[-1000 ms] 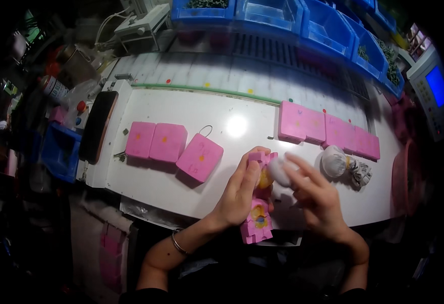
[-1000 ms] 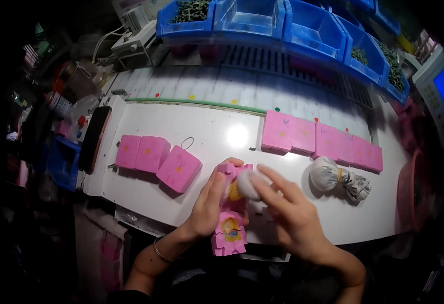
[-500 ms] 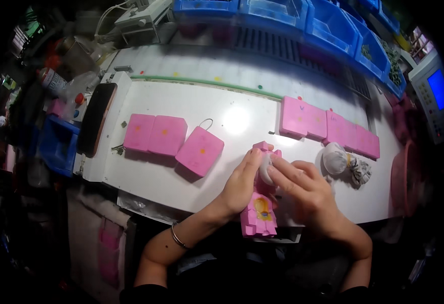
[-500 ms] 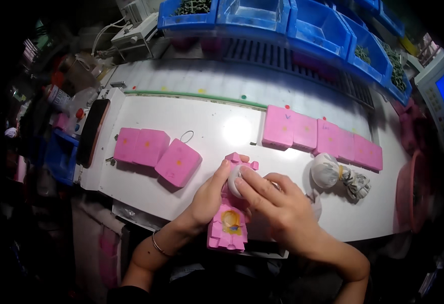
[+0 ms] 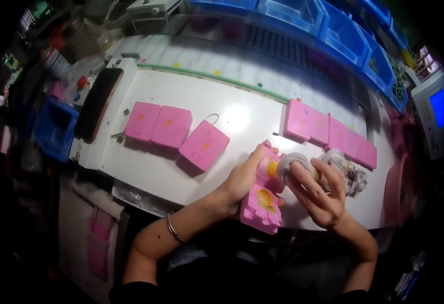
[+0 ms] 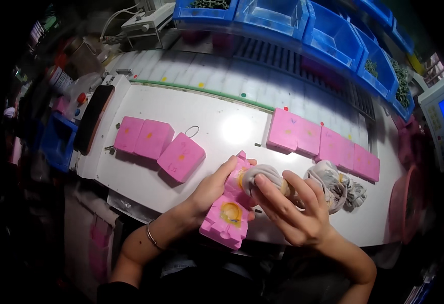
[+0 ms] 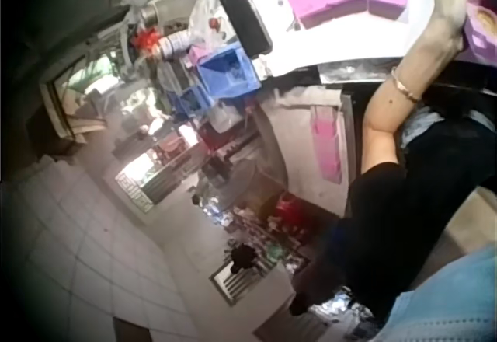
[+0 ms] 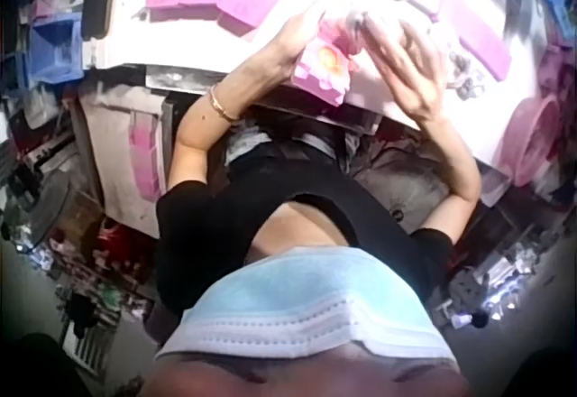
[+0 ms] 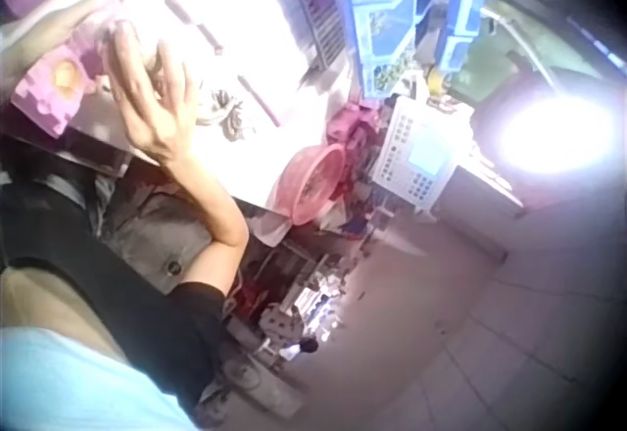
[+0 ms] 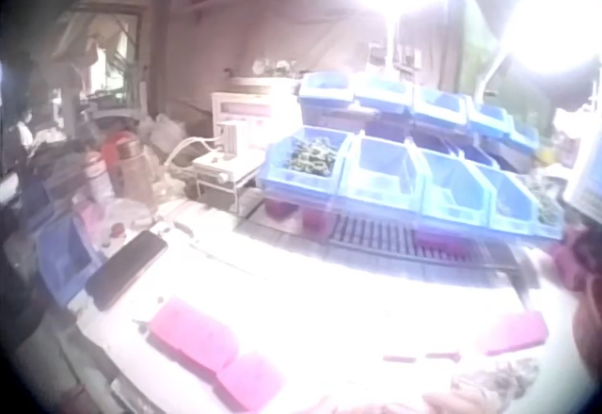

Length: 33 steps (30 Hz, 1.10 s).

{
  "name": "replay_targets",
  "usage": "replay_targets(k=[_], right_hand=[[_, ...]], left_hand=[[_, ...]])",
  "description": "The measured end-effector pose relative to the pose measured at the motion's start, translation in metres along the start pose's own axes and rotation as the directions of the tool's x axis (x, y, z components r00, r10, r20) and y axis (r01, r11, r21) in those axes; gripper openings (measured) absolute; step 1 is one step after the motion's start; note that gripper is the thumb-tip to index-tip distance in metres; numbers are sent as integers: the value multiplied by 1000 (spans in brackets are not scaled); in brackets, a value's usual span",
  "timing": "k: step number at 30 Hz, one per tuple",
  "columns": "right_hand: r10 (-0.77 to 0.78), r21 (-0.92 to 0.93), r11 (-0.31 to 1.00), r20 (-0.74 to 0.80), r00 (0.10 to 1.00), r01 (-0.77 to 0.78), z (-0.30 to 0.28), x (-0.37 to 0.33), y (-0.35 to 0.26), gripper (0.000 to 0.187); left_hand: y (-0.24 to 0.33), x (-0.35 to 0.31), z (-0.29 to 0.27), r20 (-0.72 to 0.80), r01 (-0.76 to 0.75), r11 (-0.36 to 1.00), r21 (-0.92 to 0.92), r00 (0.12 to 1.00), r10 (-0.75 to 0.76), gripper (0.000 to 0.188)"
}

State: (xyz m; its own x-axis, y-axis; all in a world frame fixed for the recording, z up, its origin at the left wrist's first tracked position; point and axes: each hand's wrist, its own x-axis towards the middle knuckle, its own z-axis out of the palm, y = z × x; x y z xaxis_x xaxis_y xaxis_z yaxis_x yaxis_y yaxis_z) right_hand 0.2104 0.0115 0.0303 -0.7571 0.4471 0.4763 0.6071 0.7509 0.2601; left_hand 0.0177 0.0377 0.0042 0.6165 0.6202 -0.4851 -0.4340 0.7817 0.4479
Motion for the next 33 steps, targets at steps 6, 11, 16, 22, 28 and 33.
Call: replay_targets(k=[6,11,16,22,28,33], right_hand=[[-77,17,997,15,997,76,5,0,0,33],[-45,61,997,-12,999,46,11,-1,-6,35],[86,296,950,43,995,-95,-3,0,-2,37],[359,517,784,74,930,-343,-19,5,-17,46],[449,401,728,335,829,-556,-8,-13,-16,47],[482,707,-493,707,517,-507,-12,15,-19,41]], left_hand=[[2,3,0,0,32,995,93,999,-32,52],[-8,11,-4,11,-117,991,71,993,116,48],[-14,12,-12,103,-506,796,331,858,503,39],[-17,8,-21,196,-695,581,423,697,690,42],[-22,10,-24,311,-742,107,662,401,862,68],[-30,-4,-21,495,-573,-269,774,283,822,89]])
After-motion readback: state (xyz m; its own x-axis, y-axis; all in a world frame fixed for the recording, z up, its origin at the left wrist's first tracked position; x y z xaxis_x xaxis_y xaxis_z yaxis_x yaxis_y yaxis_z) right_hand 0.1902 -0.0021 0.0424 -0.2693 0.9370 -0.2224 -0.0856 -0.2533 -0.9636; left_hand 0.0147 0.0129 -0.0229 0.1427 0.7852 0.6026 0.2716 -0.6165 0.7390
